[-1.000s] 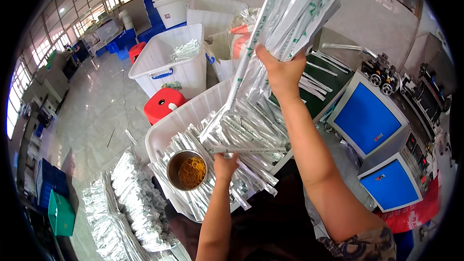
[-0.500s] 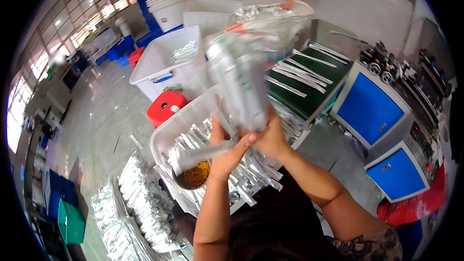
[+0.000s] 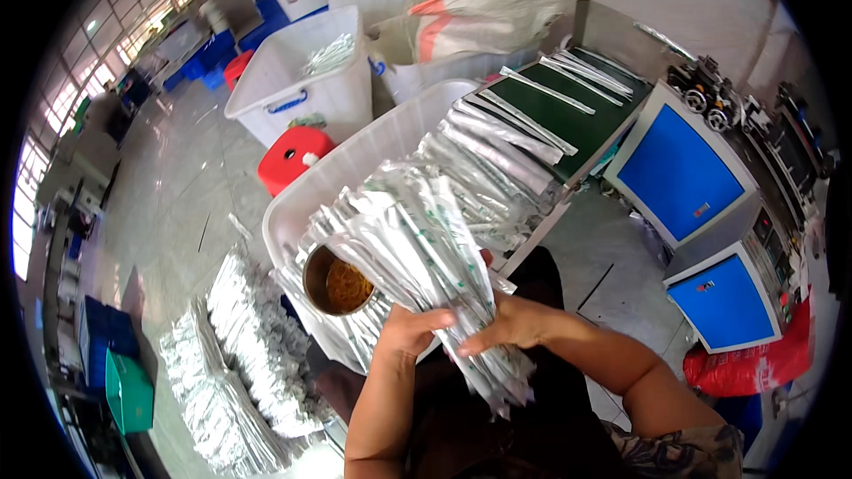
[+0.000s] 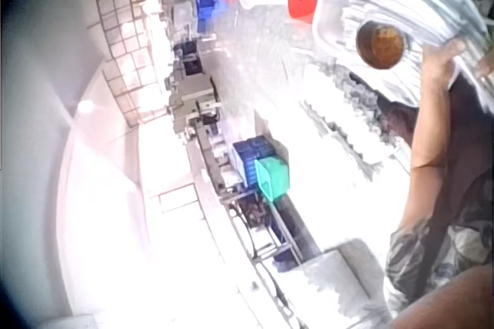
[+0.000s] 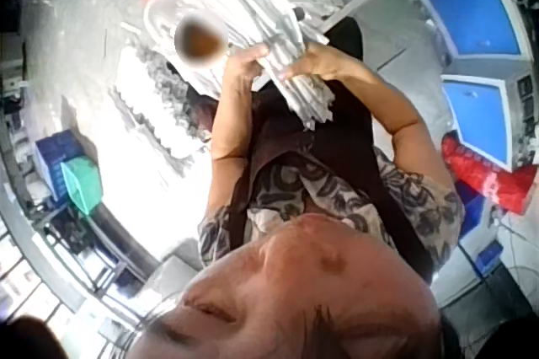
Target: The person gathers bundles of silver foil packets from a large bin, retrieves fasteners from a metal bowl to secure them, and organizes the completed bundles into rows on the floor.
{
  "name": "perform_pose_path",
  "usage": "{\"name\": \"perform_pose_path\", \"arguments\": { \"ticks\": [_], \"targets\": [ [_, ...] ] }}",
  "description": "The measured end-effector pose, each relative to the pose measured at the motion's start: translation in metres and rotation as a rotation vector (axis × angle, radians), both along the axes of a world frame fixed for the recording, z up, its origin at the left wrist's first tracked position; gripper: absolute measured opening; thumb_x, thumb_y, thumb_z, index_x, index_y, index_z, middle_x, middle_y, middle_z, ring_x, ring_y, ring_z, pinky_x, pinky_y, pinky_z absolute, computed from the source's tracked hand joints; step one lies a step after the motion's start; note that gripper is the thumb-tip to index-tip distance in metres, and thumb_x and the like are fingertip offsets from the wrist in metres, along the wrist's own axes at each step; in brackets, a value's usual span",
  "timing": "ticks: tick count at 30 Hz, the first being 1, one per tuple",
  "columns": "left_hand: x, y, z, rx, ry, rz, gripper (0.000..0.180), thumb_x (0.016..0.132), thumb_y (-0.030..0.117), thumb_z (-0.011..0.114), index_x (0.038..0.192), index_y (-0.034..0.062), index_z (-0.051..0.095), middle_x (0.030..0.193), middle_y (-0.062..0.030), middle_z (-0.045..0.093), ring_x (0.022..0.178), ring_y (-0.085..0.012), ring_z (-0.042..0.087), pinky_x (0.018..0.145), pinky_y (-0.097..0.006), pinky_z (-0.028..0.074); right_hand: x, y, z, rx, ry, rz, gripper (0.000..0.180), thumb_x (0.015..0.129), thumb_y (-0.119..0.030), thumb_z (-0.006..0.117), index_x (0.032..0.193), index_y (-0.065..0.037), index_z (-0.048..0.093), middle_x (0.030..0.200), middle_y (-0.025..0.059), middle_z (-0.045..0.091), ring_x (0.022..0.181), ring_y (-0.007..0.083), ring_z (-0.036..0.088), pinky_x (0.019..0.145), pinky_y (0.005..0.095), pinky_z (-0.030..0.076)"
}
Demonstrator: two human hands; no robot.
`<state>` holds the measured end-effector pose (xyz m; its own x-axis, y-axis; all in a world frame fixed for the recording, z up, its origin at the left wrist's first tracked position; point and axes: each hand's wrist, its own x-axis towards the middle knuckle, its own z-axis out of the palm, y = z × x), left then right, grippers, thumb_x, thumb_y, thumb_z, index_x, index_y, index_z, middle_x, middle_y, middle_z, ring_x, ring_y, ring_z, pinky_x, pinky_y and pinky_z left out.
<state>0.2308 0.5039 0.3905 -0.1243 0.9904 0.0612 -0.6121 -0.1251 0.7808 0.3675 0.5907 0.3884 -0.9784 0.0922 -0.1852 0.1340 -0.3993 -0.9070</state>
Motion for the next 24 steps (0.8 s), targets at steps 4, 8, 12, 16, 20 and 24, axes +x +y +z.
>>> {"name": "perform_pose_path", "arguments": {
  "ticks": [4, 8, 12, 16, 20, 24],
  "targets": [
    [-0.009, -0.025, -0.054, -0.136, -0.409, -0.081, 0.071, 0.061, 0.017, 0.064, 0.122, -0.0044, 0.036, 0.108, -0.0218, 0.051, 0.097, -0.0320, 0.054, 0.087, -0.043, 0.044, -0.005, -0.037, -0.034, -0.483, -0.141, 0.184, 0.045, 0.069, -0.020, 0.069, 0.104, 0.001, 0.050, 0.091, 0.0131, 0.059, 0.083, 0.0200, 0.059, 0.076, 0.0329, 0.048],
    [-0.004, -0.024, -0.067, -0.153, -0.609, 0.083, 0.058, 0.059, 0.008, 0.059, 0.113, -0.0016, 0.042, 0.089, -0.0144, 0.055, 0.079, -0.0261, 0.056, 0.078, -0.039, 0.046, -0.004, -0.027, -0.033, -0.236, -0.128, 0.054, 0.068, 0.067, -0.030, 0.073, 0.116, 0.005, 0.041, 0.107, 0.0190, 0.053, 0.103, 0.0286, 0.051, 0.088, 0.0381, 0.042],
    [-0.009, -0.018, -0.066, -0.138, -0.533, -0.138, 0.052, 0.063, 0.007, 0.058, 0.111, -0.0047, 0.045, 0.097, -0.0170, 0.056, 0.086, -0.0291, 0.057, 0.080, -0.040, 0.047, -0.052, 0.033, 0.011, 1.058, 0.276, -0.522, 0.082, 0.067, -0.038, 0.073, 0.125, 0.005, 0.034, 0.124, 0.0272, 0.039, 0.119, 0.0349, 0.037, 0.098, 0.0399, 0.031],
    [0.004, 0.000, -0.050, -0.058, -0.454, -0.286, 0.053, 0.067, 0.010, 0.063, 0.114, -0.0052, 0.044, 0.105, -0.0189, 0.055, 0.097, -0.0305, 0.056, 0.085, -0.042, 0.046, -0.102, 0.061, 0.065, 1.180, 0.177, 0.251, 0.048, 0.071, -0.036, 0.069, 0.105, -0.002, 0.058, 0.099, 0.0154, 0.061, 0.096, 0.0248, 0.057, 0.084, 0.0325, 0.042],
    [0.019, -0.018, -0.072, 0.163, -0.705, -0.438, 0.085, 0.061, 0.035, 0.072, 0.126, -0.0045, 0.033, 0.121, -0.0218, 0.044, 0.111, -0.0332, 0.046, 0.096, -0.044, 0.036, -0.090, 0.035, 0.049, 0.826, 0.205, 0.396, 0.031, 0.075, -0.030, 0.065, 0.092, -0.004, 0.064, 0.086, 0.0111, 0.065, 0.083, 0.0202, 0.062, 0.077, 0.0313, 0.045],
    [0.019, -0.031, -0.059, 0.128, -0.528, -0.295, 0.079, 0.063, 0.031, 0.072, 0.123, -0.0061, 0.036, 0.117, -0.0208, 0.048, 0.109, -0.0315, 0.048, 0.096, -0.040, 0.035, -0.096, 0.010, 0.045, 1.233, 0.398, 0.144, 0.025, 0.074, -0.023, 0.064, 0.090, -0.003, 0.065, 0.085, 0.0109, 0.065, 0.082, 0.0172, 0.062, 0.076, 0.0283, 0.045]
  ]
}}
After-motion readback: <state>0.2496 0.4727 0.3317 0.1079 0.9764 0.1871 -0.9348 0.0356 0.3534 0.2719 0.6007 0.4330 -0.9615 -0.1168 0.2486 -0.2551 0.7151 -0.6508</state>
